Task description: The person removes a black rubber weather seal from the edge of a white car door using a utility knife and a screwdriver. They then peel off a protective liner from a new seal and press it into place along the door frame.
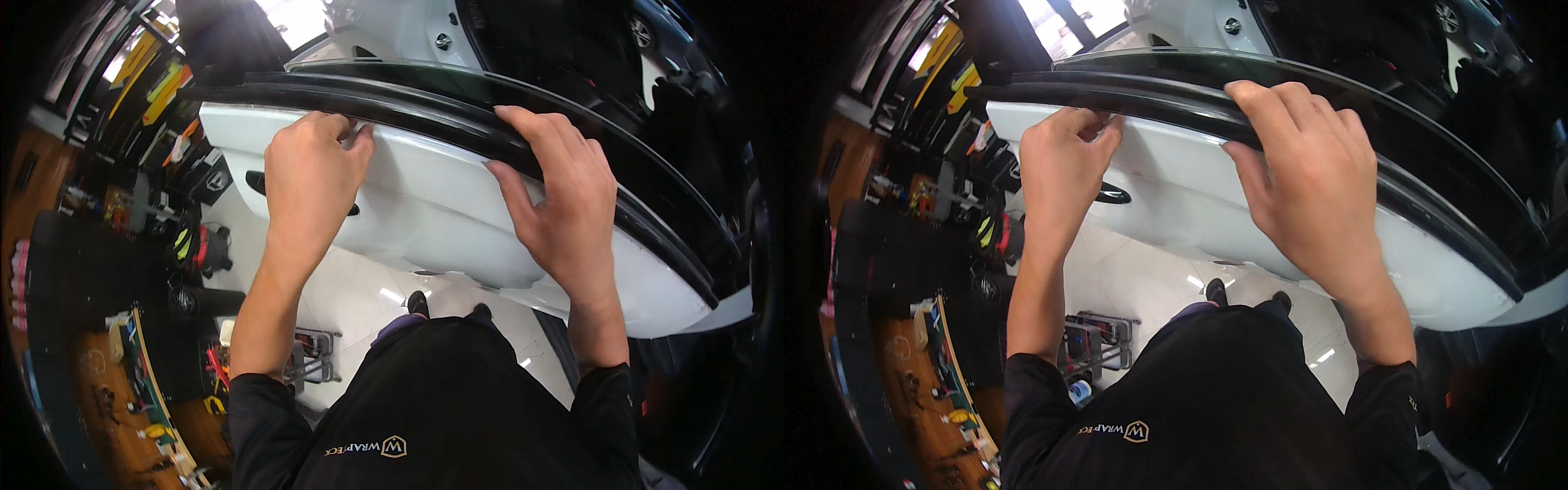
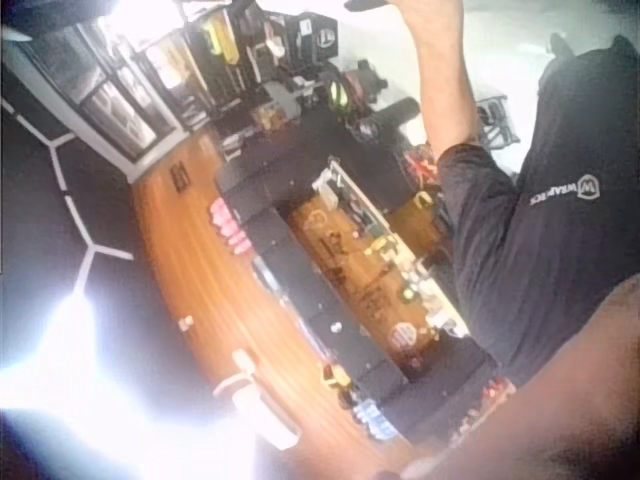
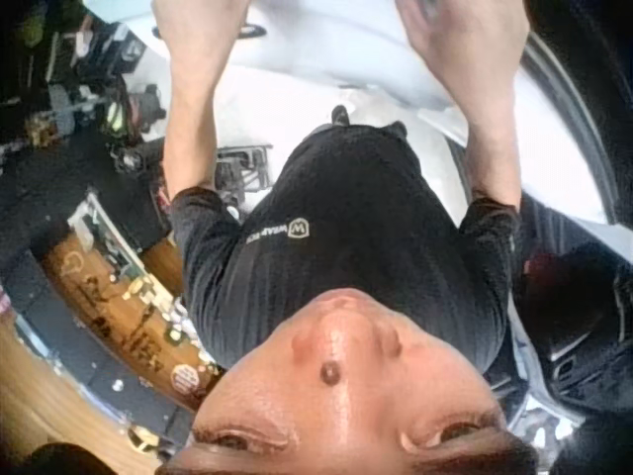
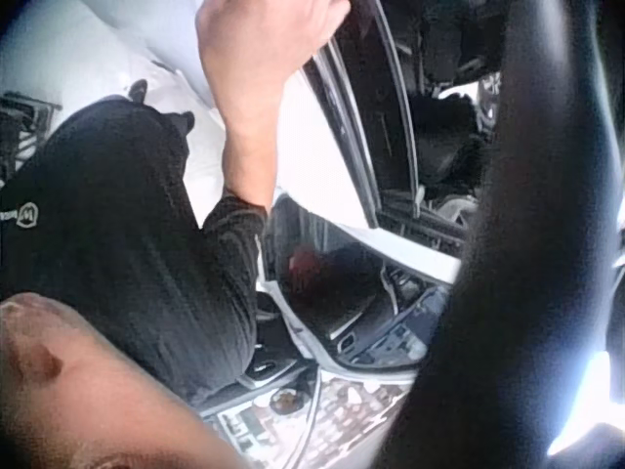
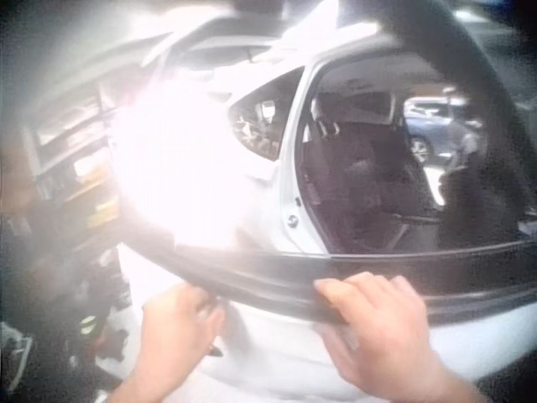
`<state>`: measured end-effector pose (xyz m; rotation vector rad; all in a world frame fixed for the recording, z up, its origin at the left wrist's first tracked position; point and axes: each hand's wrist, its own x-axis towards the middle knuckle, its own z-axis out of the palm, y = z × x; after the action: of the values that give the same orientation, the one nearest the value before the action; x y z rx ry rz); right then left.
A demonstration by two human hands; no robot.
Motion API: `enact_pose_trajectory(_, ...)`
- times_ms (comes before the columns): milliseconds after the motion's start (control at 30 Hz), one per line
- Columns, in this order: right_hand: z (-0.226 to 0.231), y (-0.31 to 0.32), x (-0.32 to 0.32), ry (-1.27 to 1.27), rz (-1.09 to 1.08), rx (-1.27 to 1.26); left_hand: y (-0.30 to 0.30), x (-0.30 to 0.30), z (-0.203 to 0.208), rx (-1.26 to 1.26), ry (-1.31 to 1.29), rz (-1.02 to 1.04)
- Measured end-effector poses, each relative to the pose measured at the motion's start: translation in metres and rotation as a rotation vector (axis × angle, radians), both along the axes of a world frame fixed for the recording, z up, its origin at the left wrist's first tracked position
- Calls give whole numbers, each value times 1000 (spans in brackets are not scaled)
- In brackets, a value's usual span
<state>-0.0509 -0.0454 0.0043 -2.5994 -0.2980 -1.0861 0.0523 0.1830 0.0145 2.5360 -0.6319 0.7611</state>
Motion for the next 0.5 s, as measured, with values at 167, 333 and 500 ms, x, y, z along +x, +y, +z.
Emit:
enact_pose_trajectory(167, 11, -5, 3, -36, 102, 103, -11, -8, -2, -4, 11, 45)
enact_pose_trajectory(333, 10, -13, 2, 21, 144, 129, -12, -7, 0, -13, 58, 100)
enact_pose_trajectory(500, 10, -20, 5, -2, 139, 142, -17, -3, -12, 5, -85, 45)
